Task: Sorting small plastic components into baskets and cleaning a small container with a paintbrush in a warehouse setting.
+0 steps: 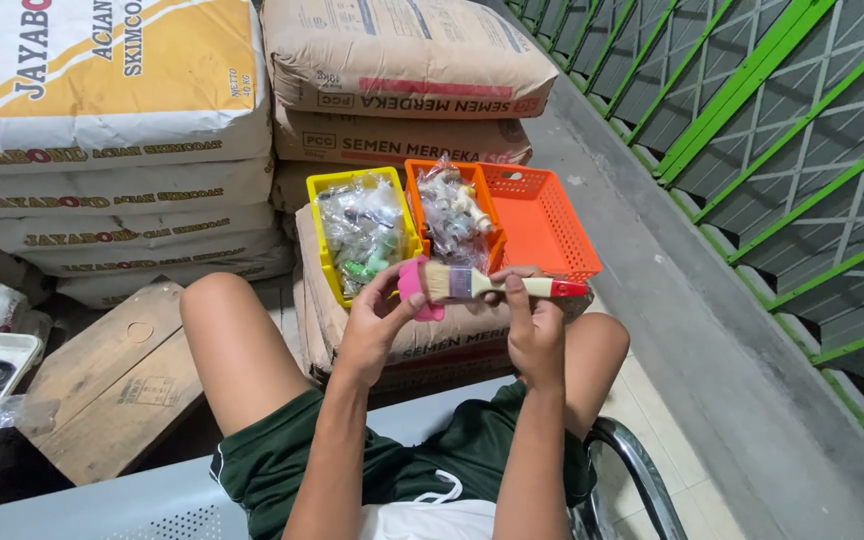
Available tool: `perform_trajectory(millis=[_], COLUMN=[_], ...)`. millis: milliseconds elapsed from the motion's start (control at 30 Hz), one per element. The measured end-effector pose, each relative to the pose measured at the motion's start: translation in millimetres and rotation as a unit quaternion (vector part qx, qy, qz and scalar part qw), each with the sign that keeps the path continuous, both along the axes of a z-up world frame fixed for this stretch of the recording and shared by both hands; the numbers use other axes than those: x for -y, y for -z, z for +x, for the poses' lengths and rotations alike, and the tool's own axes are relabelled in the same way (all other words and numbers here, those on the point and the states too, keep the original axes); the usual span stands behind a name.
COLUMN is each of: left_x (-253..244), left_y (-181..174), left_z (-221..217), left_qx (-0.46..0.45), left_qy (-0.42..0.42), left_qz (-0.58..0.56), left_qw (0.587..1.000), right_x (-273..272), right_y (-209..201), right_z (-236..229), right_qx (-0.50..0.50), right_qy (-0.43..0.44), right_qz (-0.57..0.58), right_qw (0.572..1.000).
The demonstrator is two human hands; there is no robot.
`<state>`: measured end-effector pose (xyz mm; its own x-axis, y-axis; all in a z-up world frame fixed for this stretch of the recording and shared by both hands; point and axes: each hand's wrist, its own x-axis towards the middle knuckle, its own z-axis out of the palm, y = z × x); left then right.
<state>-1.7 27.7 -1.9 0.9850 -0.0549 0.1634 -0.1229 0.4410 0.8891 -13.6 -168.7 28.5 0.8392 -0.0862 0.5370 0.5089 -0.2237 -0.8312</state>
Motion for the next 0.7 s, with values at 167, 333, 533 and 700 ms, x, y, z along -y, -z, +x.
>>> perform_trajectory(millis=[167,333,533,700], left_x=[-2,-7,-2,-16], left_y=[3,-1,-4,-2], left_z=[0,-1,1,3], left_qx=[-0.016,0.025,-0.048,-0.015], left_qy=[-0.019,-0.015,-0.04,0.019], left_qz=[-0.041,0.024,-0.07,0.044], left_qw=[0.999,0.999,0.996,0.999], right_x=[-4,-2,-12,-5], right_y=[-1,2,-2,-3], right_z=[1,4,-1,4], right_qx=[0.007,0.013,0.023,0.022], right_qy=[-0.051,-0.006,-0.065,-0.061], right_qz=[0.033,-0.003,0.041,-0.004], right_qw=[0.998,1.0,0.997,0.998])
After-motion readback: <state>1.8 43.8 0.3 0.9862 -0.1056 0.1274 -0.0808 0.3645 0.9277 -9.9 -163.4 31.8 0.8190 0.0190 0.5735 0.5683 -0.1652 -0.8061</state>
